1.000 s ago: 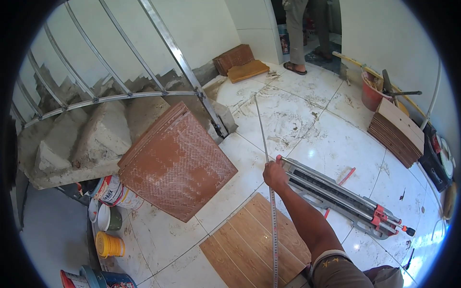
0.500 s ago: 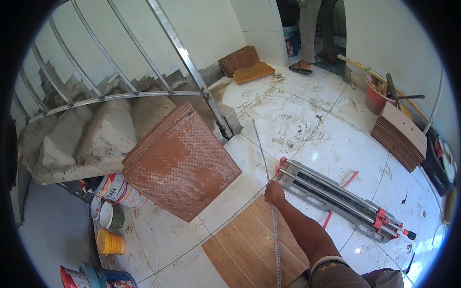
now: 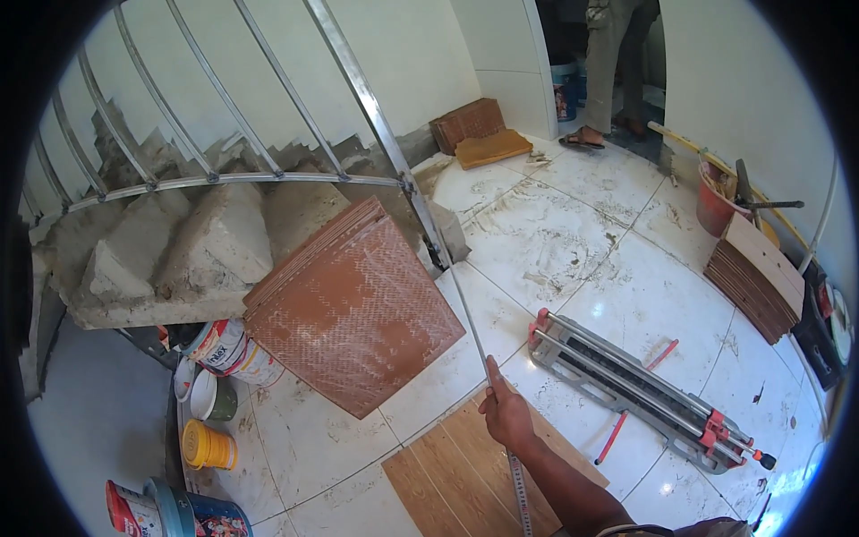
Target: Measuring concrete stairs and floor tiles using a tape measure.
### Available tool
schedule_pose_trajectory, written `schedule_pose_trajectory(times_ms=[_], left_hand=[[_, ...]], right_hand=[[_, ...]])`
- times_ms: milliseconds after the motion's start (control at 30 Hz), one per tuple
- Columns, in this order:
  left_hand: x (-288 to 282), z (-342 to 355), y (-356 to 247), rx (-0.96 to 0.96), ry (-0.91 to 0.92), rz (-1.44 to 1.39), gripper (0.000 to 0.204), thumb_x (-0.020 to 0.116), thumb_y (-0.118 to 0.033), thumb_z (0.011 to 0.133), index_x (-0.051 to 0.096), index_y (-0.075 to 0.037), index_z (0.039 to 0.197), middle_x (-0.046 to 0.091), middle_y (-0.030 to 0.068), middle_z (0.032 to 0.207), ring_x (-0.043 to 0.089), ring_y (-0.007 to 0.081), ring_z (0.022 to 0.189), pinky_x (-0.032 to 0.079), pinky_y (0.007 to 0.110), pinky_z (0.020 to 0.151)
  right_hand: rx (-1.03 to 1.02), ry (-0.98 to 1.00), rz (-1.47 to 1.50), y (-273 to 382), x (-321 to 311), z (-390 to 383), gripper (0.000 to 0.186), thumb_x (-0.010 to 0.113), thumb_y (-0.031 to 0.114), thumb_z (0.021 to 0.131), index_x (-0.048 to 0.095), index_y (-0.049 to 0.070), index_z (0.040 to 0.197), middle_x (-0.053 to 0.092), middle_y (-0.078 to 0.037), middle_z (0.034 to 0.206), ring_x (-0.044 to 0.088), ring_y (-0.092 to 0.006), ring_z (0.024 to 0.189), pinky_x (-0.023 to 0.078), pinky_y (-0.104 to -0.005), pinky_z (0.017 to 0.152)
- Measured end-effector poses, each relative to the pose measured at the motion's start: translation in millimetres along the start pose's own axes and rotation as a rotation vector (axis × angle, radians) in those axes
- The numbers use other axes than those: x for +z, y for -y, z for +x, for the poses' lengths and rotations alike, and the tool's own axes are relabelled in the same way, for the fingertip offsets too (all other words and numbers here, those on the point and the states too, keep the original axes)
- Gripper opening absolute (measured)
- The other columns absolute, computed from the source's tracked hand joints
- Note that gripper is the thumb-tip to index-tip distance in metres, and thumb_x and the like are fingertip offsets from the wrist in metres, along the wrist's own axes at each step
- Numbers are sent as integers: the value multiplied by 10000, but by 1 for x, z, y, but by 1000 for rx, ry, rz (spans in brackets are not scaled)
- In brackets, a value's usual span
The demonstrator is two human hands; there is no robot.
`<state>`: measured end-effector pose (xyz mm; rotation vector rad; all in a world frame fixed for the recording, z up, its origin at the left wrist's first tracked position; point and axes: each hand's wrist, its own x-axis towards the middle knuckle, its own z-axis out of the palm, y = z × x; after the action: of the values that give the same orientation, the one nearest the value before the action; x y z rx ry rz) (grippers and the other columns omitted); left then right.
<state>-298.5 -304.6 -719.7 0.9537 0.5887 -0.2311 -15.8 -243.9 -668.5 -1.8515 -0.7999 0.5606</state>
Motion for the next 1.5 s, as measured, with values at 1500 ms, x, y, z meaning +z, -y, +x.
schedule_pose_trajectory(times_ms=[1500], left_hand=[[-16,-1,-26,212,-391,-210,473,501,-475,1060,692,-43,1062,668,48,866,650,161,824,539,315,792]], right_hand=[[-277,316,142,84,81,-39,530,507,157,1034,391,142,1550,696,-69,715,715,-250,661,561,-377,661]])
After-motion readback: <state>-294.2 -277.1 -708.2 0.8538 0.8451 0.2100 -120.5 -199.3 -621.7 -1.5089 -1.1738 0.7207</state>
